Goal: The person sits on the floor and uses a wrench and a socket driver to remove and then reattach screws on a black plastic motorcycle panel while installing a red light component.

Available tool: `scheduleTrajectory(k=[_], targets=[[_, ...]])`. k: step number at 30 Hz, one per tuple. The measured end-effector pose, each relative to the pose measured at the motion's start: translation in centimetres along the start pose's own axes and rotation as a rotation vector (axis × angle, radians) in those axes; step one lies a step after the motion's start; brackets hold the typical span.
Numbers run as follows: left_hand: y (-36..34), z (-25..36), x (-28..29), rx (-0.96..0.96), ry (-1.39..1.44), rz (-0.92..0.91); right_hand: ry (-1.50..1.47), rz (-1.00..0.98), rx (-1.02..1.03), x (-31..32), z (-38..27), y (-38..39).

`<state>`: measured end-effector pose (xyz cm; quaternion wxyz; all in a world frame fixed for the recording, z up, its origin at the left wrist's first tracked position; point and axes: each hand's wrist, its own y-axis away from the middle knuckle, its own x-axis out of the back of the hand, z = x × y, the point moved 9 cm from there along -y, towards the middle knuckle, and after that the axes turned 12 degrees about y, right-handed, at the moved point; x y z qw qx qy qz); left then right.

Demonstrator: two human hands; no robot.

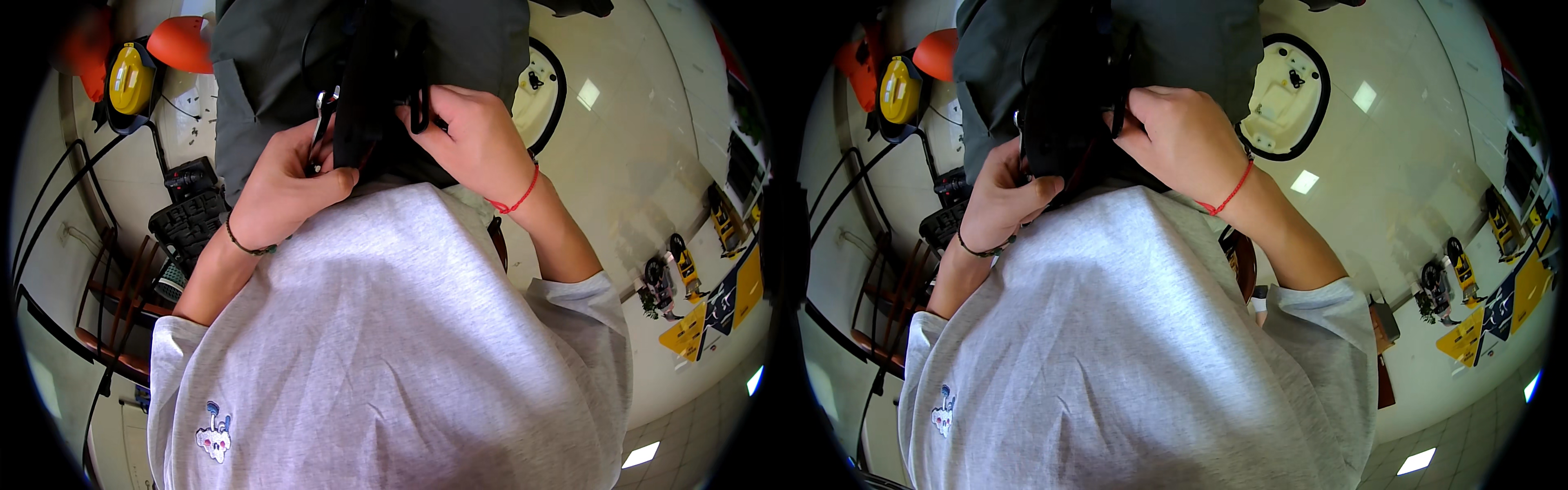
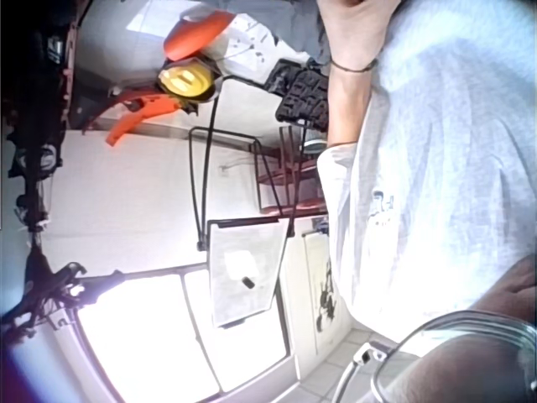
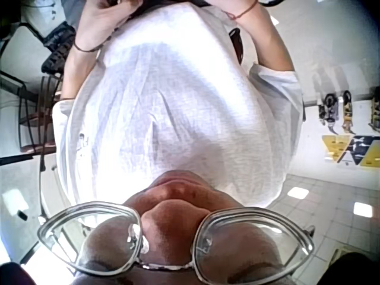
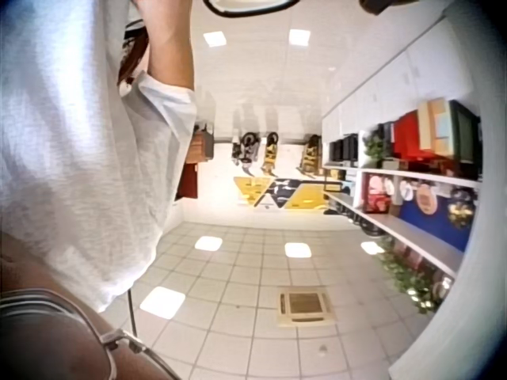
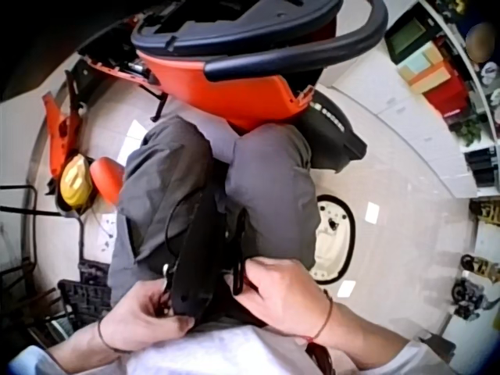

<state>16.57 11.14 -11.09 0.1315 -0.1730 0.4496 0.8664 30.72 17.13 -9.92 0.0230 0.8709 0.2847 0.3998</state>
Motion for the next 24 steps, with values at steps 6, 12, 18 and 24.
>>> scheduleTrajectory(k=[6, 12, 18, 24], targets=[[0.1, -0.2, 0.6, 0.019, 0.003, 0.04, -0.004, 0.0, -0.004, 0.2, -0.4, -0.6], [0.6, 1.7, 1.5, -0.036, -0.141, 0.098, -0.153, -0.028, -0.097, 0.1, -0.1, -0.6], [1.8, 7.2, 4.3, -0.491, -0.381, 0.413, -0.051, 0.024, -0.08, 0.6, -1.1, -1.8], [2.9, 12.1, 0.2, -0.659, -0.787, 0.464, 0.063, 0.117, -0.017, 0.6, -1.6, -1.9]])
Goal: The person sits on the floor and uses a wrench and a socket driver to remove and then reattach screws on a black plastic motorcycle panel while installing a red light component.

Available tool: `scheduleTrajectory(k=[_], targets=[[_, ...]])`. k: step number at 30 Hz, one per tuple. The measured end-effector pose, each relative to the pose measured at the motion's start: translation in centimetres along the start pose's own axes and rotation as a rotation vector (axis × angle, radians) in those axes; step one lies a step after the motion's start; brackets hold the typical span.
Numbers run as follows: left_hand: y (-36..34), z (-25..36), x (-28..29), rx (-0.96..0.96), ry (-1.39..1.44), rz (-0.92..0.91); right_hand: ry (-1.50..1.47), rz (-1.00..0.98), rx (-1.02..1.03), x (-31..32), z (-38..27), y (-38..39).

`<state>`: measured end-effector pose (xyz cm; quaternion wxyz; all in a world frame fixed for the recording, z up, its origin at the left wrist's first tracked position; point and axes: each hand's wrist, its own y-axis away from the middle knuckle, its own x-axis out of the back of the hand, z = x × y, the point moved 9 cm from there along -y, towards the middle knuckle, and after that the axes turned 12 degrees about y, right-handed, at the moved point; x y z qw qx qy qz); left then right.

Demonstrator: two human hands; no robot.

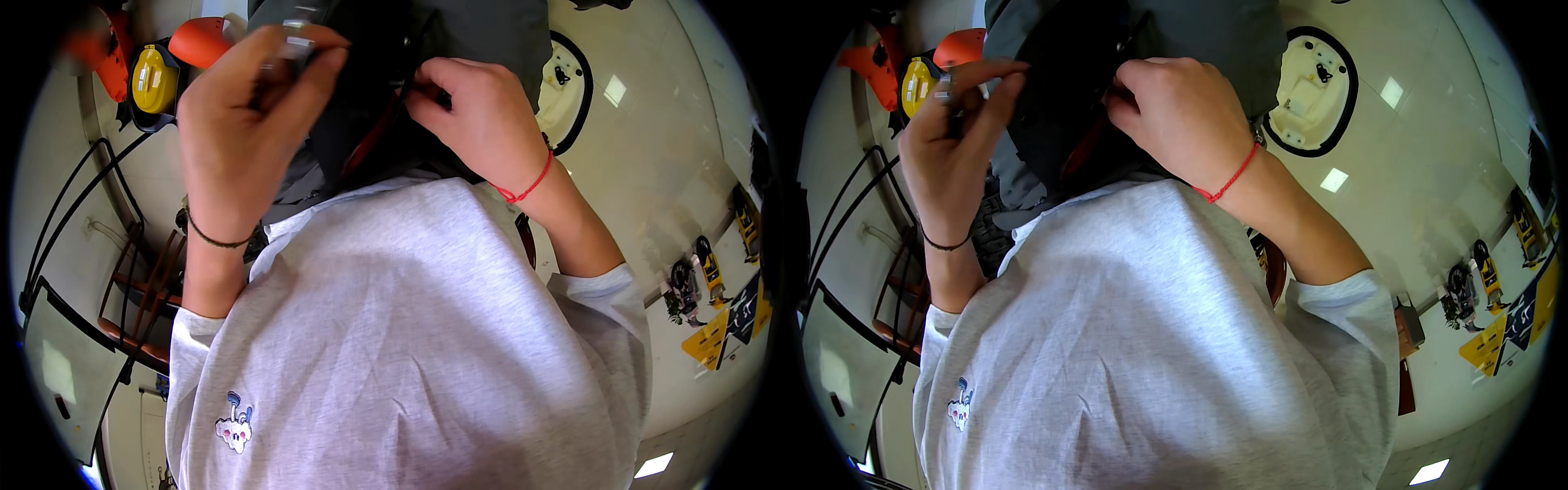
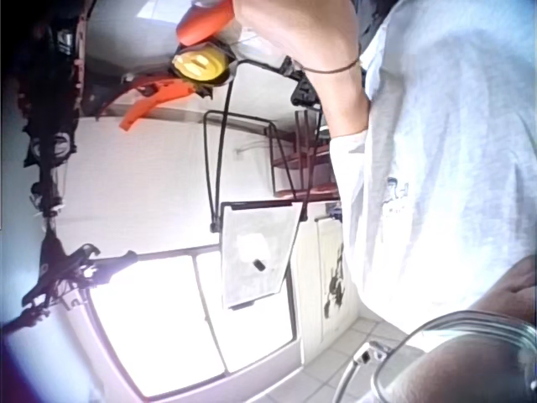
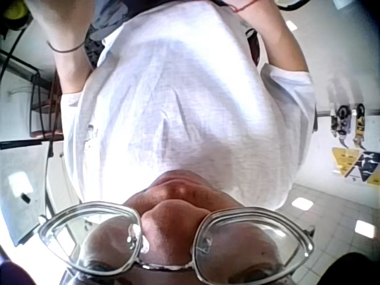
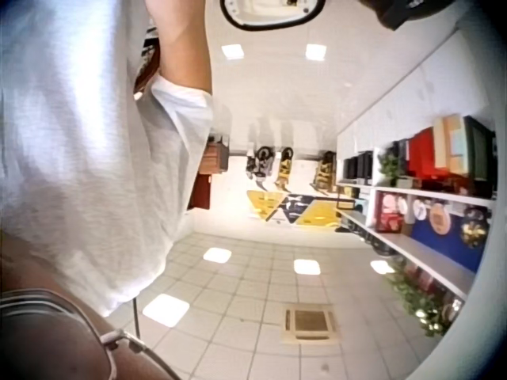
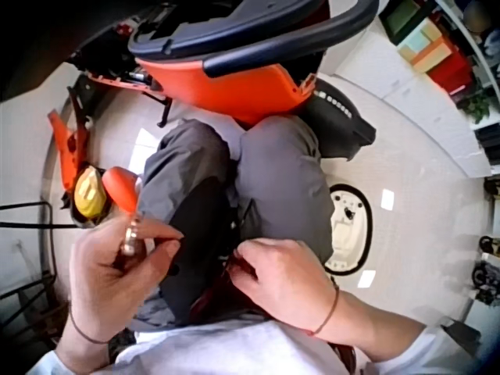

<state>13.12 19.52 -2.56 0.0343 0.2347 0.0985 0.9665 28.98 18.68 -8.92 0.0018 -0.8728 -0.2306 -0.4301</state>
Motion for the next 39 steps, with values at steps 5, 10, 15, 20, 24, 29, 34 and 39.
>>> scheduleTrajectory(k=[5, 10, 15, 20, 24, 29, 34, 39], targets=[[-0.5, 1.6, -2.6, -0.307, -0.24, -0.154, -0.031, -0.038, -0.059, 0.0, 0.2, 0.1], [-0.8, -0.2, -1.3, -0.151, -0.031, -0.045, -0.135, -0.028, -0.09, 1.1, 1.0, 0.5], [1.8, -7.4, 0.3, 0.429, 0.597, 0.011, -0.752, 0.172, -0.43, 8.5, 5.3, 2.8], [4.2, -7.6, -5.1, 0.472, 0.774, -0.283, -1.684, 0.459, -0.407, 8.0, 9.8, 4.8], [5.0, -8.5, -6.8, 0.625, 0.588, -0.379, -1.777, 0.541, -0.538, 3.3, 10.4, 5.9], [4.9, -8.9, -6.5, 0.611, 0.613, -0.368, -1.793, 0.601, -0.583, 1.7, 10.4, 6.4], [4.8, -9.1, -6.1, 0.64, 0.623, -0.343, -1.802, 0.624, -0.579, 1.9, 10.6, 6.4], [4.8, -9.9, -5.9, 0.687, 0.628, -0.409, -1.806, 0.646, -0.607, 1.1, 10.5, 5.5]])
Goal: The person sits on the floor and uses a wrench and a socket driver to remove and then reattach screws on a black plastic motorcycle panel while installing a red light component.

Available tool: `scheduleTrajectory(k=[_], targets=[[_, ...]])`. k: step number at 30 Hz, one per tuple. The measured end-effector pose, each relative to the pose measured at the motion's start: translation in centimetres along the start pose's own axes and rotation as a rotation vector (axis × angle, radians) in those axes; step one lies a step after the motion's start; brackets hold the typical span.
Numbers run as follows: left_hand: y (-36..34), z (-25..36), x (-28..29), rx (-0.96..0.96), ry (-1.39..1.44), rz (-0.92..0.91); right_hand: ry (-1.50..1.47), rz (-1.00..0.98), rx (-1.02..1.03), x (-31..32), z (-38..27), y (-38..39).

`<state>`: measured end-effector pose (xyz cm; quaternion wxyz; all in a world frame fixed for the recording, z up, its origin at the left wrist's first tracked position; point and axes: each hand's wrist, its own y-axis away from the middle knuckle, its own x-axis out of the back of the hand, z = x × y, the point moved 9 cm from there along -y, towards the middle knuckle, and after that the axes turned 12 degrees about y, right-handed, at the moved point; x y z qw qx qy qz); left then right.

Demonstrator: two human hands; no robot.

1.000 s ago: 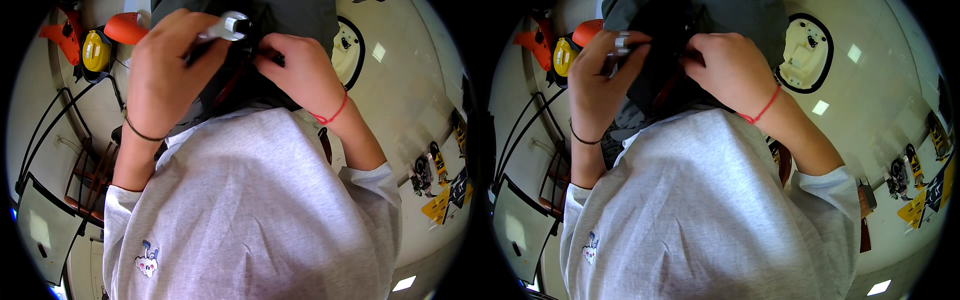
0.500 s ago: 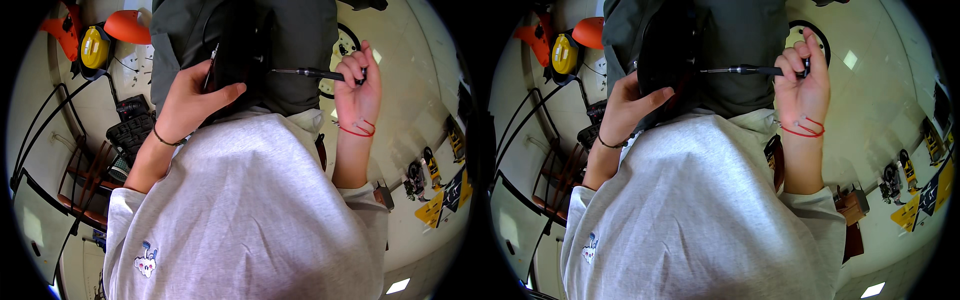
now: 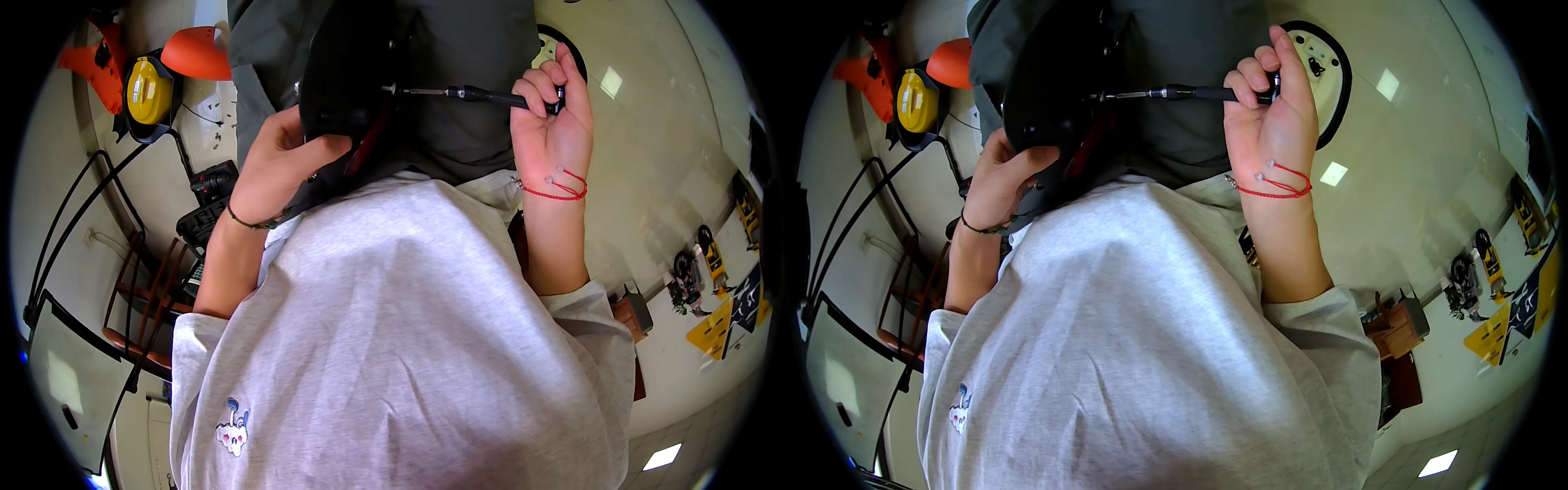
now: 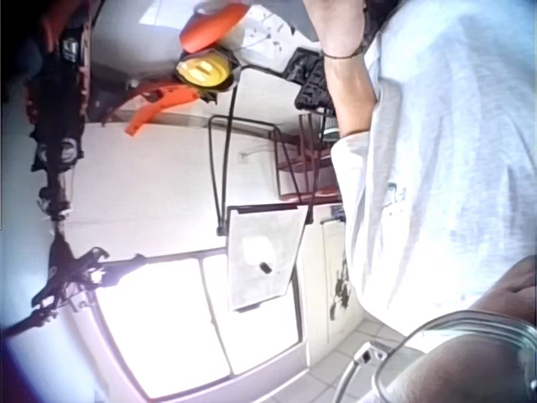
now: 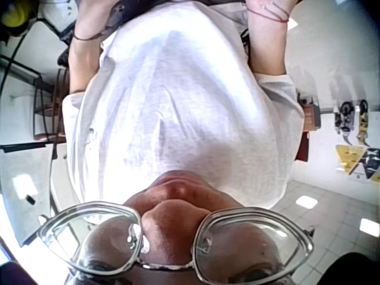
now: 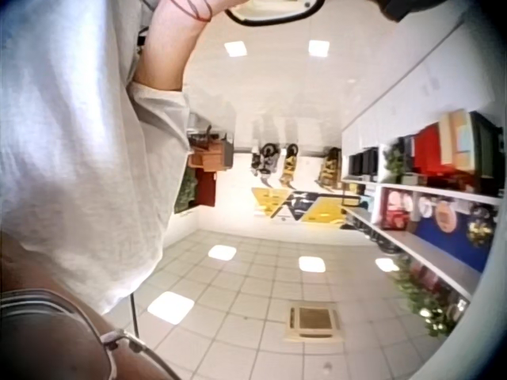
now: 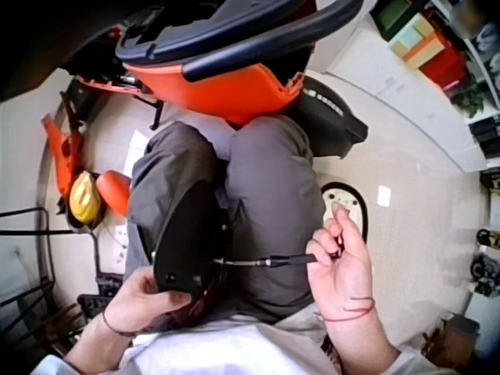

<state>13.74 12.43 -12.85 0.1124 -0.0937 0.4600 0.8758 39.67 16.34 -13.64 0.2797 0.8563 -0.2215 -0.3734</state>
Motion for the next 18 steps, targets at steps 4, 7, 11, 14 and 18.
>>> scheduleTrajectory(k=[4, 7, 11, 14, 18], targets=[[-0.2, -0.5, 0.8, 0.027, 0.008, 0.004, 0.004, 0.011, -0.021, 0.1, 0.5, 0.0], [-0.5, -0.8, 1.2, 0.058, -0.003, -0.019, 0.003, -0.033, -0.011, -0.1, 0.5, 0.1], [-0.5, 0.2, 0.8, -0.019, 0.018, -0.013, -0.046, -0.006, -0.04, -0.2, 0.6, 0.7], [-0.5, 0.3, 0.7, -0.024, 0.014, -0.027, -0.069, 0.014, -0.061, -0.1, 0.6, 1.2], [-0.6, 0.3, 0.7, -0.035, -0.004, -0.026, -0.1, 0.04, -0.077, -0.4, 0.5, 2.3]])
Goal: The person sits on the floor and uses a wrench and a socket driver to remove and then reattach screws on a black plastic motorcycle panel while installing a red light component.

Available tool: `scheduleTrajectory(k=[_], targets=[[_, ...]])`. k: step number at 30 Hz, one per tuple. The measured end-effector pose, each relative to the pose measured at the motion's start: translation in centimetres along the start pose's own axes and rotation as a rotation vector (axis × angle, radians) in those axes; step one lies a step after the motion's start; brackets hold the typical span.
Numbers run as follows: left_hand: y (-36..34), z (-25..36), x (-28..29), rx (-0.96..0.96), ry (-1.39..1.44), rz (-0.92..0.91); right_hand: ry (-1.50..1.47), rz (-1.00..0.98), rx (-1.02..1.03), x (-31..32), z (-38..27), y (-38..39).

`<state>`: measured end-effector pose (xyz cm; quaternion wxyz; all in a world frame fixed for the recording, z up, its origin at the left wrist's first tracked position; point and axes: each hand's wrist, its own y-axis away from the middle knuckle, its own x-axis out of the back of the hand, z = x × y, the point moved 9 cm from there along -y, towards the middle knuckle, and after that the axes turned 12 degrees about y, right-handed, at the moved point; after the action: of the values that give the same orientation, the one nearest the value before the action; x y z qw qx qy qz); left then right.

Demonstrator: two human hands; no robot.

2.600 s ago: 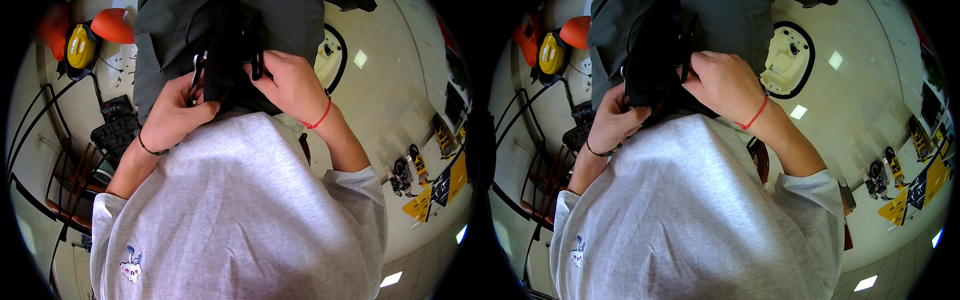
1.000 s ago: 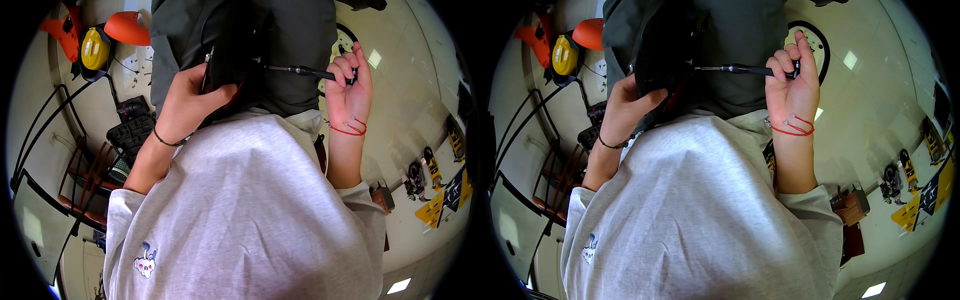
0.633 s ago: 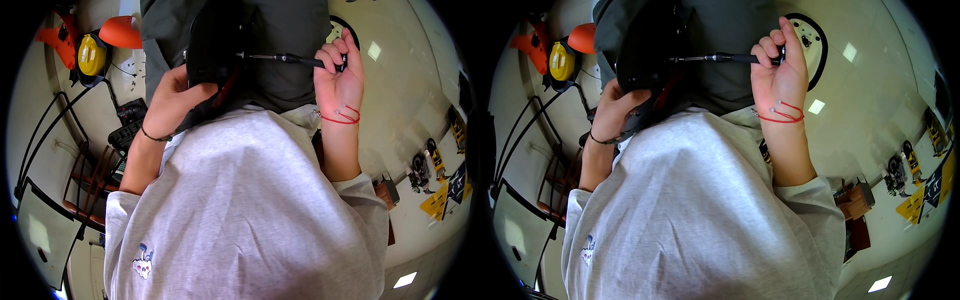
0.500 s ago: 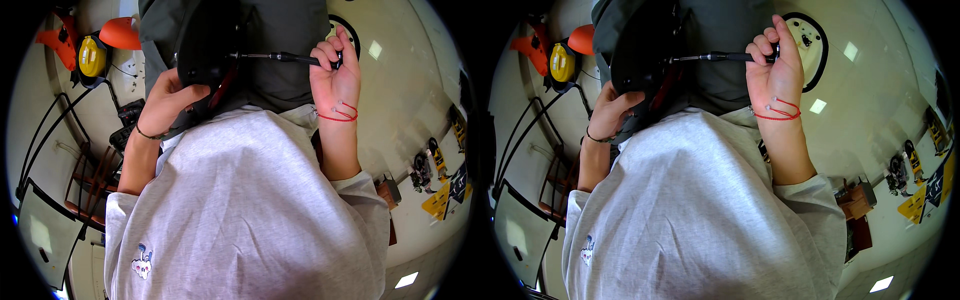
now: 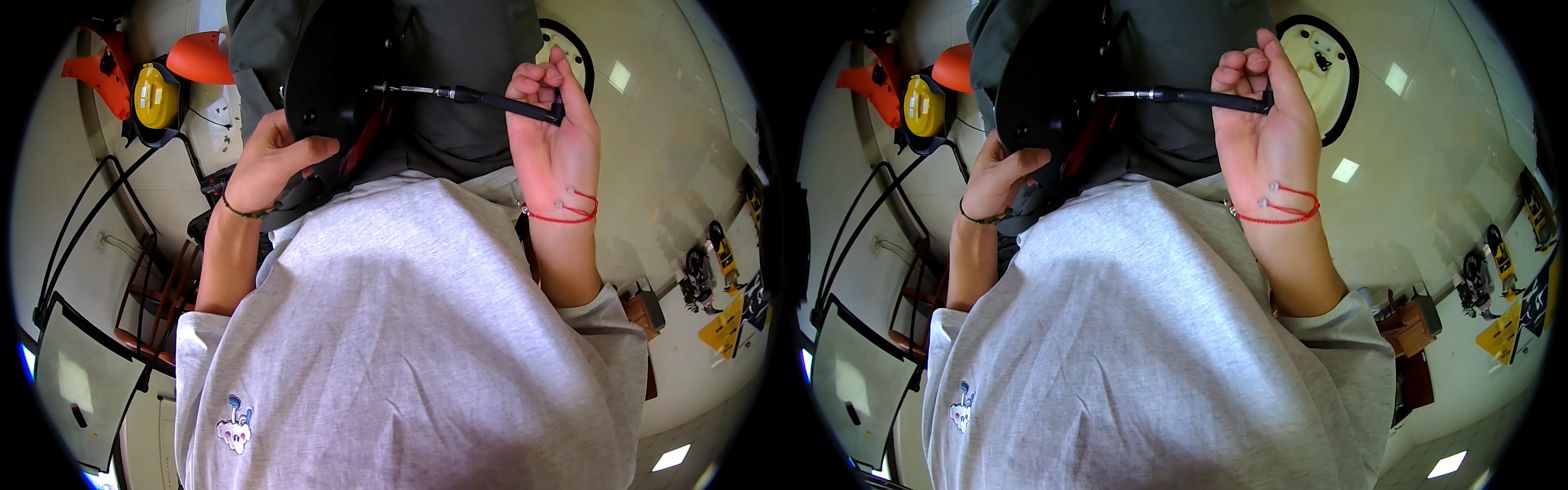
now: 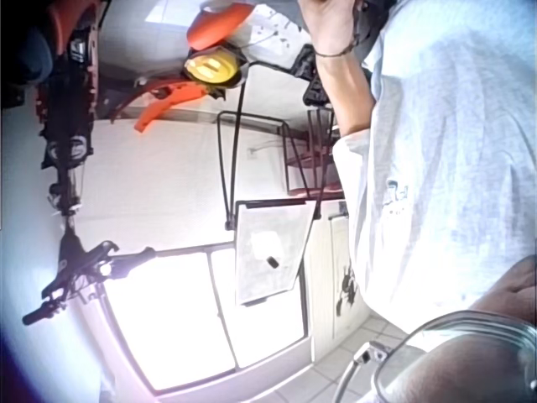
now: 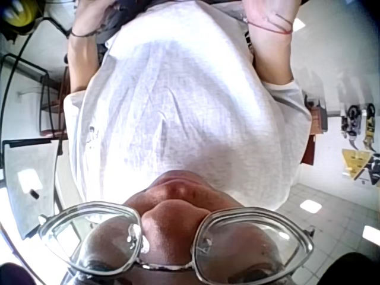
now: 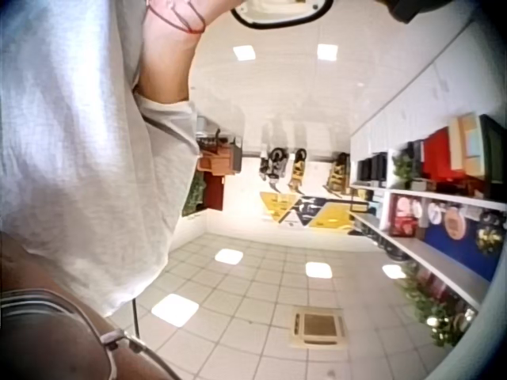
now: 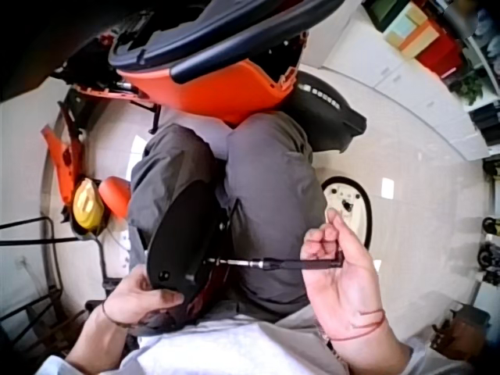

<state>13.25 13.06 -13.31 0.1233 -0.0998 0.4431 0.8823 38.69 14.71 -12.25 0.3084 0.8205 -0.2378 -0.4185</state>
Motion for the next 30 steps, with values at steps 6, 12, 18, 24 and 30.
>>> scheduleTrajectory(k=[6, 12, 18, 24, 30], targets=[[-0.1, -0.2, 0.0, -0.016, -0.02, -0.013, -0.048, -0.116, -0.058, -1.9, -0.1, 1.6], [-0.2, -0.6, 0.6, -0.053, 0.021, -0.021, 0.246, -0.35, -0.009, -2.8, -0.2, 0.9], [-0.3, -1.0, 1.2, -0.055, 0.059, -0.009, 0.997, -0.27, -0.275, -1.7, 0.8, 1.4], [-0.2, -0.5, 0.6, -0.054, 0.003, -0.015, 1.41, -0.4, -0.238, -1.2, -0.3, 2.0], [-0.3, -0.7, 0.9, -0.068, 0.019, -0.022, 1.515, -0.574, 0.229, -4.4, -1.2, 2.8]])
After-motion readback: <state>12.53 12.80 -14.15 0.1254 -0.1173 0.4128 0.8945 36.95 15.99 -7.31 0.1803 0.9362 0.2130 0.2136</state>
